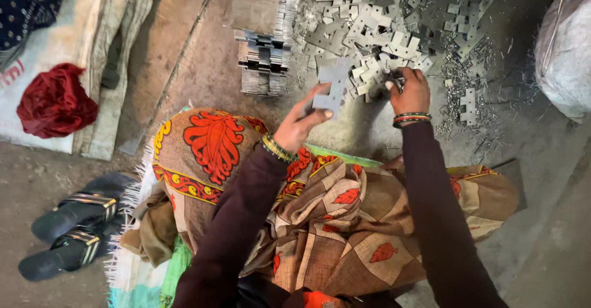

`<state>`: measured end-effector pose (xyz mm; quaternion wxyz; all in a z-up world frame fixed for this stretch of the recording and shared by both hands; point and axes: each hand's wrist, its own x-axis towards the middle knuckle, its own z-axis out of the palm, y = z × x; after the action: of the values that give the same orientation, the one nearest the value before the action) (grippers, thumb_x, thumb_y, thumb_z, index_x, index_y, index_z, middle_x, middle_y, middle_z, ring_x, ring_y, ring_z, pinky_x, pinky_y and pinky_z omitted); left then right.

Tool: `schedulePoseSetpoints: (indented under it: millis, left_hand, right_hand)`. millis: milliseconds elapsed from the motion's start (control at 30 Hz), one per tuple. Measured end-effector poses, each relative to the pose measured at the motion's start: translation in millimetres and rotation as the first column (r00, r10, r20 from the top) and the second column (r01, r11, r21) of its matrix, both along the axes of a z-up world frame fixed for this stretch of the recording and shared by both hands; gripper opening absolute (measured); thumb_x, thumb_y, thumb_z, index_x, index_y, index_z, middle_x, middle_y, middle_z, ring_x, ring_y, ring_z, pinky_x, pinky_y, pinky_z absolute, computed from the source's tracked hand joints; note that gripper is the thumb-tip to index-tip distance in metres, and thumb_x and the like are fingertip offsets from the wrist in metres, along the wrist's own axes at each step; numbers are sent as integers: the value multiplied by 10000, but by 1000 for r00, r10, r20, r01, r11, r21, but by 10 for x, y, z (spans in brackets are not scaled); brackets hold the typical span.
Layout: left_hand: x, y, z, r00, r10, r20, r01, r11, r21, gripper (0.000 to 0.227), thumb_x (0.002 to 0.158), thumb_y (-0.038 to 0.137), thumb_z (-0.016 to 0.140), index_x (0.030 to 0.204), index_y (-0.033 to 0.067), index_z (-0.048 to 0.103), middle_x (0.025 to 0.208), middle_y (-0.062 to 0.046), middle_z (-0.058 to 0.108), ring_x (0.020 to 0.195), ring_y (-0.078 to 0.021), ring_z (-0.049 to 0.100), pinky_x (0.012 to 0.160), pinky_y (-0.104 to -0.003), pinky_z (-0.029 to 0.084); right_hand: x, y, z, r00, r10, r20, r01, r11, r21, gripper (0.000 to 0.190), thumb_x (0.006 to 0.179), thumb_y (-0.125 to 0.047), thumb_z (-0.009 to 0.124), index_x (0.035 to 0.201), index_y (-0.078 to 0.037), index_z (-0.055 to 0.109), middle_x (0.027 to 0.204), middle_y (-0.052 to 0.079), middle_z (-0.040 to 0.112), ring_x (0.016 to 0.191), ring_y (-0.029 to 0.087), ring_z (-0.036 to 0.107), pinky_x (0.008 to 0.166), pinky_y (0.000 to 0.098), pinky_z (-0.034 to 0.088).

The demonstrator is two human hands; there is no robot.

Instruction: The person sits on the floor and sorts small metal parts by hand. They pick up pieces from a pile, separate them, and place them into neat stacks on the floor.

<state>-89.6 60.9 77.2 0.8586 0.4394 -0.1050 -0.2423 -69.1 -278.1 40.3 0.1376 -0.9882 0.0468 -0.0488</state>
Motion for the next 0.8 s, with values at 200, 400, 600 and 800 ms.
schedulePoseSetpoints:
  millis: [200,400,600,800]
  left_hand:
    - [107,-206,-128,982,-61,-179,16,970,-242,422,996,166,718,1329,-54,580,1228,-119,655,1148,-229,638,1067,-383,494]
    - [290,-381,-534,924,138,-356,-178,981,-82,424,979,357,724,1196,5,628,989,-72,618,852,-197,624,784,-385,552]
    - [413,-388,-567,814,118,-569,-167,985,-33,521,941,528,660,1074,25,634,867,-81,684,734,-208,689,667,-394,606]
    - [377,-413,-541,809,113,-577,-238,960,-146,446,941,457,679,1082,35,695,752,-26,621,659,-177,648,619,-376,606]
  right_hand:
    - [-121,254,-469,998,-48,45,54,988,-142,722,658,-250,920,1227,57,599,1156,274,618,1079,464,578,855,517,493]
    - [-221,-41,-96,956,-276,-98,293,911,291,370,813,-246,836,1067,-13,701,968,149,743,886,316,733,804,419,581]
    - [-122,301,342,961,-89,-262,257,641,723,381,947,-289,772,1221,-37,691,1016,139,703,801,264,683,690,398,530]
    - [-145,614,-272,944,77,320,52,925,-377,634,675,-242,839,1200,38,622,1050,234,718,878,432,720,751,454,582]
